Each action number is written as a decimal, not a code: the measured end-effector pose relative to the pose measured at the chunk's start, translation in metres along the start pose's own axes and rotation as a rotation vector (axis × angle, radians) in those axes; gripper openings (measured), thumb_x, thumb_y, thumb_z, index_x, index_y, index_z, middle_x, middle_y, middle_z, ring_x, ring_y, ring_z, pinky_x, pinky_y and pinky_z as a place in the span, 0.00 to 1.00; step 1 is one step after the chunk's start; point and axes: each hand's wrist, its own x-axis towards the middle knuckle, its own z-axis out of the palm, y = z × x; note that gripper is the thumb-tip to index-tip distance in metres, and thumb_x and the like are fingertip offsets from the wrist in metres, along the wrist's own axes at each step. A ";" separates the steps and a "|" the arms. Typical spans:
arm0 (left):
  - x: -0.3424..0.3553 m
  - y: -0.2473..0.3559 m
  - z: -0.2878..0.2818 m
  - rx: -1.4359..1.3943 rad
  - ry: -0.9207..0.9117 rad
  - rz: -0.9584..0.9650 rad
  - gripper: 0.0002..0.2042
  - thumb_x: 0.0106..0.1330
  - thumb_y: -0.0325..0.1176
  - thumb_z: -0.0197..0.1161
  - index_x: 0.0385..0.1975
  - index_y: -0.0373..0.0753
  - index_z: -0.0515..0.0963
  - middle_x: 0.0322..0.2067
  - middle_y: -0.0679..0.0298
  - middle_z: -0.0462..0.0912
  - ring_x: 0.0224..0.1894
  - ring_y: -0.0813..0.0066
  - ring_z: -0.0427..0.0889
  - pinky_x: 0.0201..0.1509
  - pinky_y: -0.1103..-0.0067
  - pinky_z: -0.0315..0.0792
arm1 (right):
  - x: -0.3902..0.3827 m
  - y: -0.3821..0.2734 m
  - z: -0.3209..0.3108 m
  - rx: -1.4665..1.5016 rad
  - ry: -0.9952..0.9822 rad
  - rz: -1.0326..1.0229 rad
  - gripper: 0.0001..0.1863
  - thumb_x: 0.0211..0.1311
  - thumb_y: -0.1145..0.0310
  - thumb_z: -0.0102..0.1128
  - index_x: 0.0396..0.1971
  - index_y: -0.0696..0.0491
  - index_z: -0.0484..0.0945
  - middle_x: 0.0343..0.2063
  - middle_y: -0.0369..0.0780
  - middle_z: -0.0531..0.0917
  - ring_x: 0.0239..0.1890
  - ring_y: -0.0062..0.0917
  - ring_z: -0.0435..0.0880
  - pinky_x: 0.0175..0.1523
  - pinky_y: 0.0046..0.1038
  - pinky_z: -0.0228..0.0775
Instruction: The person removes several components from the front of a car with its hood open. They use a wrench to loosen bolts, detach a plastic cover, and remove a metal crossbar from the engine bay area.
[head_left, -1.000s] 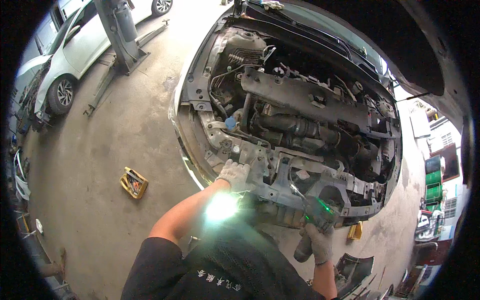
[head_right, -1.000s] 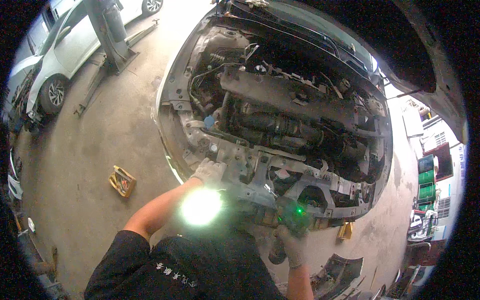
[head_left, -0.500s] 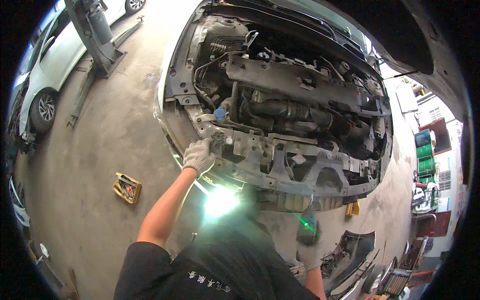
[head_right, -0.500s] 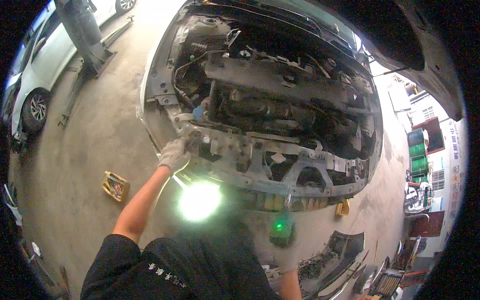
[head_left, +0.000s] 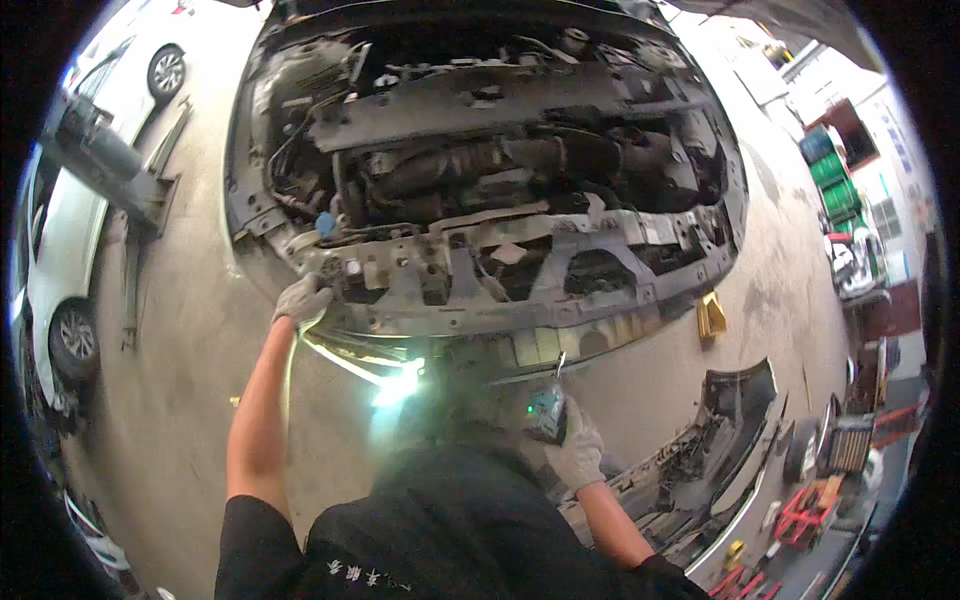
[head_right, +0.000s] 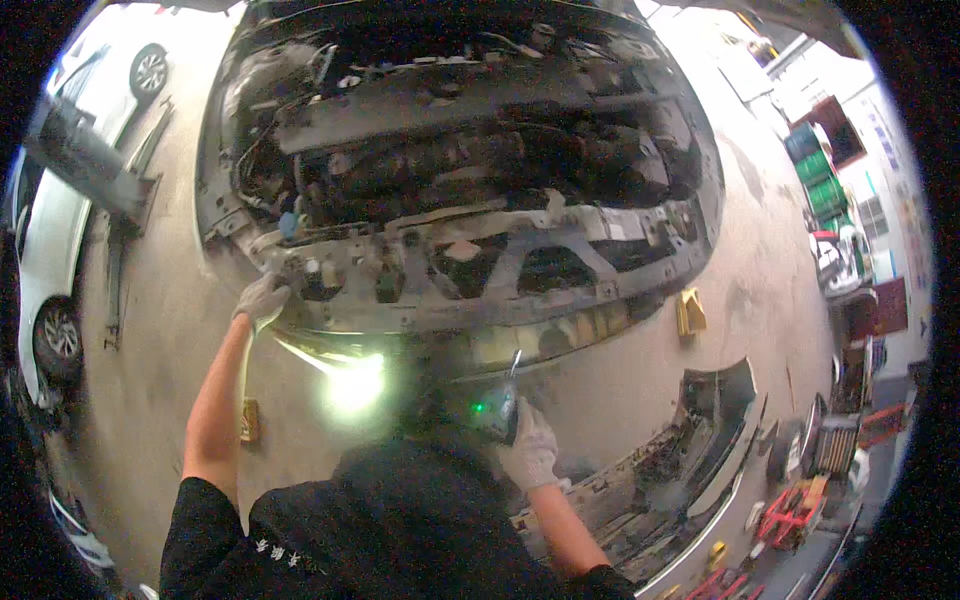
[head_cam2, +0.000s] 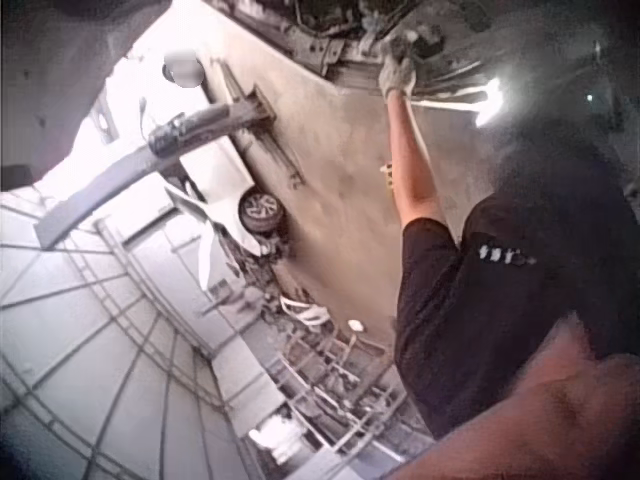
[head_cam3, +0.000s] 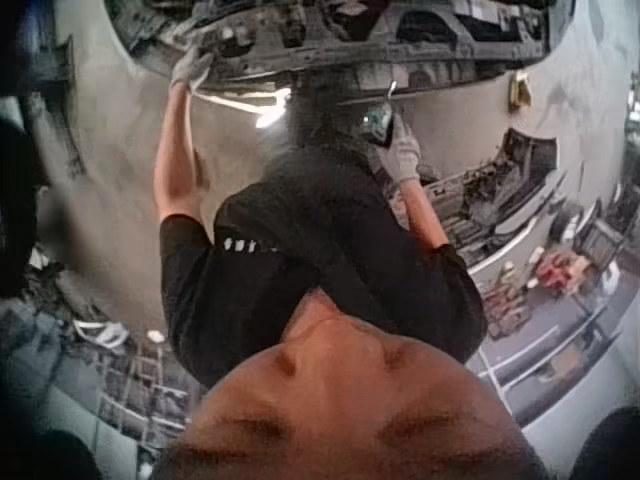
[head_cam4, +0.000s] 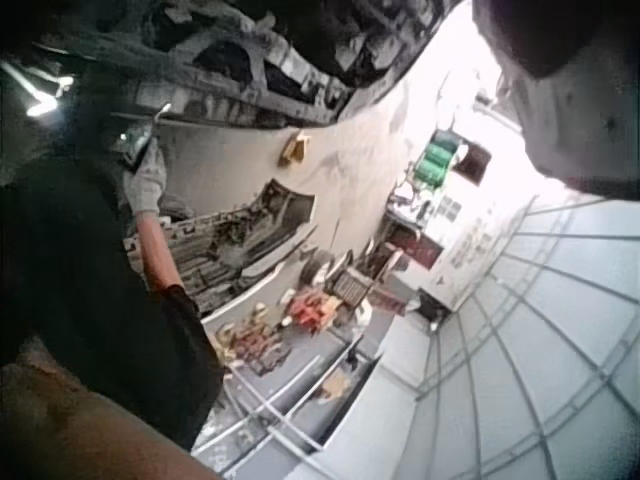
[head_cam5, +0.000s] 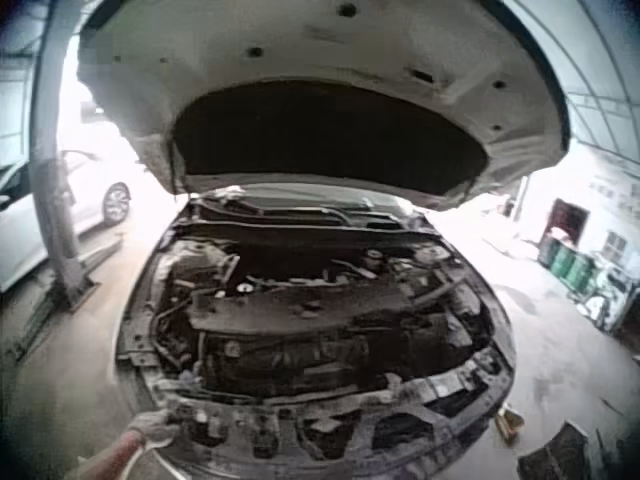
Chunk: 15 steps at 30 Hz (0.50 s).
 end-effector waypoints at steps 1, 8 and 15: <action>0.000 0.000 0.001 0.017 0.023 0.015 0.27 0.61 0.50 0.56 0.55 0.39 0.75 0.48 0.42 0.82 0.54 0.47 0.80 0.59 0.61 0.71 | 0.002 0.007 0.003 0.007 -0.001 0.048 0.50 0.42 0.62 0.77 0.67 0.57 0.61 0.56 0.52 0.75 0.58 0.48 0.74 0.60 0.43 0.69; 0.013 0.007 0.012 0.051 -0.090 -0.079 0.30 0.59 0.53 0.60 0.54 0.35 0.75 0.48 0.42 0.82 0.54 0.45 0.80 0.59 0.63 0.71 | 0.020 0.034 0.021 0.171 0.177 0.267 0.49 0.44 0.67 0.76 0.68 0.60 0.59 0.57 0.52 0.73 0.58 0.46 0.74 0.61 0.40 0.68; -0.002 0.014 0.010 -0.055 -0.003 -0.014 0.39 0.58 0.52 0.62 0.69 0.42 0.59 0.49 0.42 0.82 0.53 0.45 0.80 0.57 0.62 0.72 | 0.055 0.012 -0.030 0.414 0.444 0.244 0.41 0.49 0.68 0.71 0.65 0.58 0.64 0.54 0.53 0.76 0.57 0.48 0.76 0.62 0.41 0.68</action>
